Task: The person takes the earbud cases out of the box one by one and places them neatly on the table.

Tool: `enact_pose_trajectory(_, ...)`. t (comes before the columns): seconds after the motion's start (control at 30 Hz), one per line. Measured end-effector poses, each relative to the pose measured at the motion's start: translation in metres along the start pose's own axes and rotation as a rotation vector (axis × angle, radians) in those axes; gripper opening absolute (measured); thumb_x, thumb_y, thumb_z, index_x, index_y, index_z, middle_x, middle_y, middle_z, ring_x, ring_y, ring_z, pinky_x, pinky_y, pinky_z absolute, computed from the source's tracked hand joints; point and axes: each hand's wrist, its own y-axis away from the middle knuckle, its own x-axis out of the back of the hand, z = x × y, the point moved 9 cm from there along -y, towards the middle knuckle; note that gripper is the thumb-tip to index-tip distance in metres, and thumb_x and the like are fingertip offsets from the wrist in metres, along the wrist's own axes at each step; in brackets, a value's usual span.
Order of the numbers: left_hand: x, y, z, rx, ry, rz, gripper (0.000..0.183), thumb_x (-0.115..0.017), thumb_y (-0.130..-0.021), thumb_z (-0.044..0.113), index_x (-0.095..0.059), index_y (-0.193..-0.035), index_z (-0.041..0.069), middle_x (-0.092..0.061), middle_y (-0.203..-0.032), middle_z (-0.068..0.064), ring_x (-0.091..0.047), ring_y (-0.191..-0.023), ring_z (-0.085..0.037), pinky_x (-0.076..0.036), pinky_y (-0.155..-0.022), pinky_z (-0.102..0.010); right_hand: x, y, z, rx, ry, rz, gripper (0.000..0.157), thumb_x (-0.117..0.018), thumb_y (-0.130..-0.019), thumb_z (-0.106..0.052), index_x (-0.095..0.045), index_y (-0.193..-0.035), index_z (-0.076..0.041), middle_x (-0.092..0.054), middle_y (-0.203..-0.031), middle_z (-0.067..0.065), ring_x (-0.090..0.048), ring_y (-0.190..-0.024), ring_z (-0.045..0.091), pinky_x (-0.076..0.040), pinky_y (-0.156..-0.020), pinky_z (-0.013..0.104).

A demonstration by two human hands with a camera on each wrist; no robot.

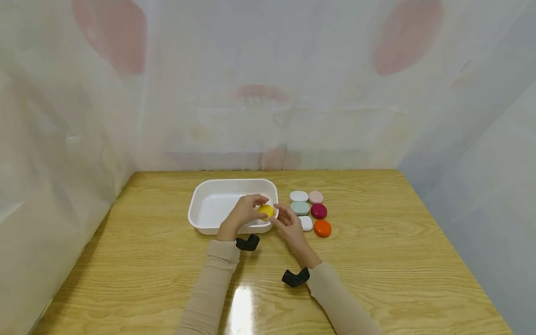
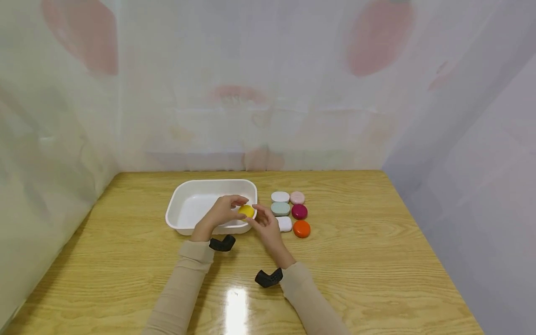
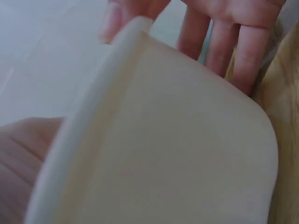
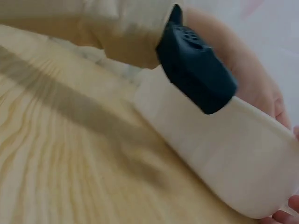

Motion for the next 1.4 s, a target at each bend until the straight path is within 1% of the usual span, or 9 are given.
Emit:
enact_pose_trajectory(0.23, 0.0, -0.004, -0.011, 0.043, 0.02, 0.015, 0.046, -0.076, -0.079, 0.004, -0.063, -0.123, 0.001, -0.066, -0.127, -0.016, -0.061, -0.118, -0.031, -0.048, -0.103, -0.045, -0.006, 0.001, 0.004, 0.06, 0.017, -0.01, 0.051, -0.062, -0.091, -0.001, -0.044, -0.138, -0.002, -0.047, -0.141, 0.028, -0.048, -0.132, 0.042, -0.042, -0.111, 0.045)
enact_pose_trajectory(0.3, -0.001, -0.006, -0.013, 0.054, 0.013, 0.003, 0.047, -0.077, -0.079, 0.004, -0.063, -0.123, 0.001, -0.065, -0.127, -0.016, -0.061, -0.118, -0.031, -0.048, -0.103, -0.044, -0.005, 0.001, 0.006, 0.055, 0.019, -0.005, 0.052, -0.063, -0.091, -0.001, -0.044, -0.139, -0.003, -0.048, -0.141, 0.027, -0.048, -0.131, 0.041, -0.043, -0.11, 0.04)
enact_pose_trajectory(0.43, -0.004, -0.008, -0.016, 0.067, 0.006, -0.024, 0.049, -0.077, -0.077, 0.001, -0.063, -0.123, 0.001, -0.065, -0.128, -0.017, -0.062, -0.117, -0.032, -0.05, -0.101, -0.042, -0.006, 0.0, 0.006, 0.062, 0.025, -0.005, 0.051, -0.061, -0.092, -0.001, -0.043, -0.139, -0.002, -0.048, -0.139, 0.028, -0.048, -0.13, 0.041, -0.046, -0.103, 0.024)
enact_pose_trajectory(0.53, -0.006, -0.009, -0.016, 0.068, -0.013, -0.037, 0.049, -0.077, -0.076, 0.0, -0.063, -0.123, 0.001, -0.065, -0.127, -0.016, -0.062, -0.116, -0.033, -0.051, -0.099, -0.041, -0.006, 0.0, 0.005, 0.069, -0.002, -0.008, 0.051, -0.061, -0.092, 0.0, -0.042, -0.139, -0.001, -0.047, -0.139, 0.03, -0.047, -0.131, 0.043, -0.046, -0.1, 0.017)
enact_pose_trajectory(0.73, -0.008, -0.01, -0.015, 0.053, -0.029, -0.048, 0.049, -0.077, -0.075, -0.002, -0.063, -0.122, 0.001, -0.066, -0.125, -0.016, -0.063, -0.116, -0.031, -0.052, -0.098, -0.039, -0.007, 0.002, 0.004, 0.084, -0.038, -0.003, 0.052, -0.061, -0.091, 0.001, -0.042, -0.14, -0.001, -0.046, -0.139, 0.03, -0.046, -0.132, 0.043, -0.046, -0.101, 0.017)
enact_pose_trajectory(1.0, -0.008, -0.011, -0.012, 0.025, -0.078, -0.036, 0.049, -0.078, -0.074, -0.002, -0.064, -0.121, 0.0, -0.068, -0.122, -0.016, -0.064, -0.113, -0.03, -0.051, -0.098, -0.039, -0.006, 0.001, 0.005, 0.096, 0.004, -0.002, 0.052, -0.06, -0.092, -0.001, -0.041, -0.14, -0.001, -0.046, -0.14, 0.03, -0.047, -0.132, 0.043, -0.046, -0.105, 0.025)
enact_pose_trajectory(1.1, -0.006, -0.011, -0.012, 0.024, -0.087, -0.026, 0.049, -0.079, -0.074, 0.0, -0.064, -0.121, 0.0, -0.068, -0.122, -0.016, -0.064, -0.112, -0.03, -0.051, -0.098, -0.04, -0.006, 0.001, 0.005, 0.089, 0.011, -0.005, 0.052, -0.06, -0.092, -0.002, -0.041, -0.141, -0.003, -0.046, -0.141, 0.028, -0.047, -0.131, 0.042, -0.045, -0.104, 0.023)
enact_pose_trajectory(1.27, -0.003, -0.01, -0.013, 0.018, -0.054, -0.006, 0.048, -0.077, -0.075, 0.0, -0.064, -0.122, -0.001, -0.067, -0.123, -0.018, -0.063, -0.113, -0.032, -0.051, -0.099, -0.041, -0.008, 0.001, 0.006, 0.089, 0.017, -0.007, 0.052, -0.06, -0.093, -0.004, -0.041, -0.141, -0.003, -0.047, -0.14, 0.028, -0.048, -0.129, 0.042, -0.045, -0.098, 0.014)
enact_pose_trajectory(1.4, 0.003, -0.007, -0.012, -0.001, -0.041, 0.024, 0.047, -0.077, -0.076, 0.001, -0.064, -0.122, -0.001, -0.067, -0.123, -0.018, -0.063, -0.113, -0.033, -0.05, -0.101, -0.043, -0.008, 0.001, 0.006, 0.083, 0.019, 0.002, 0.052, -0.06, -0.093, -0.004, -0.041, -0.141, -0.003, -0.047, -0.14, 0.028, -0.048, -0.129, 0.042, -0.045, -0.097, 0.014)
